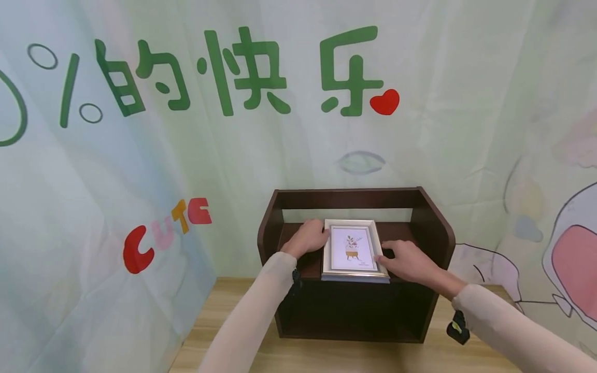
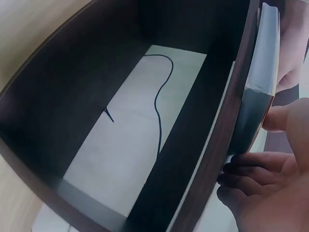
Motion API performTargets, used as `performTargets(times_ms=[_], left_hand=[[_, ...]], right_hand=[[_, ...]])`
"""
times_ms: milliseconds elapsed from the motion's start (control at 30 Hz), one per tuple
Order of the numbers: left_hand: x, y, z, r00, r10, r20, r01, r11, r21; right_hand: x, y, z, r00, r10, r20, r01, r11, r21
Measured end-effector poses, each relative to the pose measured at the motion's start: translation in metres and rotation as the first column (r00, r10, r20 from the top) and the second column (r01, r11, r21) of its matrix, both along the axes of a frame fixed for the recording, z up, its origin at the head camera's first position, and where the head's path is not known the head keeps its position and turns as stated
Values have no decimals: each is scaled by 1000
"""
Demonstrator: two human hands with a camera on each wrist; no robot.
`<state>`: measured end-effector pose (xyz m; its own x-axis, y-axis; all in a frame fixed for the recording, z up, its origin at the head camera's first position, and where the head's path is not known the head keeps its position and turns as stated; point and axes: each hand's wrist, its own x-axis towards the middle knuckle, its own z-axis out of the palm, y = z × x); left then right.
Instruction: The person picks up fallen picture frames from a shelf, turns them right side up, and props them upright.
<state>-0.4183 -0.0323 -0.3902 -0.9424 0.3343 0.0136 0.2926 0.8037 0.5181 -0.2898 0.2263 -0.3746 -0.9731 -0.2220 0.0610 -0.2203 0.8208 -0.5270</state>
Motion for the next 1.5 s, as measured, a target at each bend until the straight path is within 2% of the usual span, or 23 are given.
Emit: performTargets(times_ms=[33,100,300,433,533,667,800,900,1033,1267,1500], left_hand=[[0,0,0,1000,1,-13,-1,1000,4],[22,4,23,1000,21,10,-21,1000,21],[29,3,25,998,29,-56,-26,998,59],[33,3,27,993,31,-115,-17,992,126],[36,3,29,983,44,-181,-7,980,200],[41,1,33,972,86,-218,-21,958,287],[48,-3,38,976,133,-172,-60,925,376],[52,-6,43,977,154,-147,-74,893,443],[58,-9,52,974,174,-148,-77,861,502],[63,-11,65,958,183,-221,-20,811,585],[68,-13,71,940,189,-284,28,786,618]], right_hand=[[0,-1,0,1000,-7,3,7,1000,-16],[0,-4,0,999,-28,18,29,998,-48],[5,-9,-1,997,-71,29,74,990,-118],[6,-10,-2,995,-93,-19,89,982,-165],[6,-10,0,989,-124,-77,108,976,-191],[6,-12,2,981,-175,-84,152,961,-230],[6,-12,3,978,-201,-51,179,941,-287],[5,-11,6,981,-188,-41,162,923,-349],[4,-9,13,987,-160,-5,142,891,-432],[2,-6,23,991,-136,12,123,856,-502],[0,-6,19,989,-144,-24,114,866,-486]])
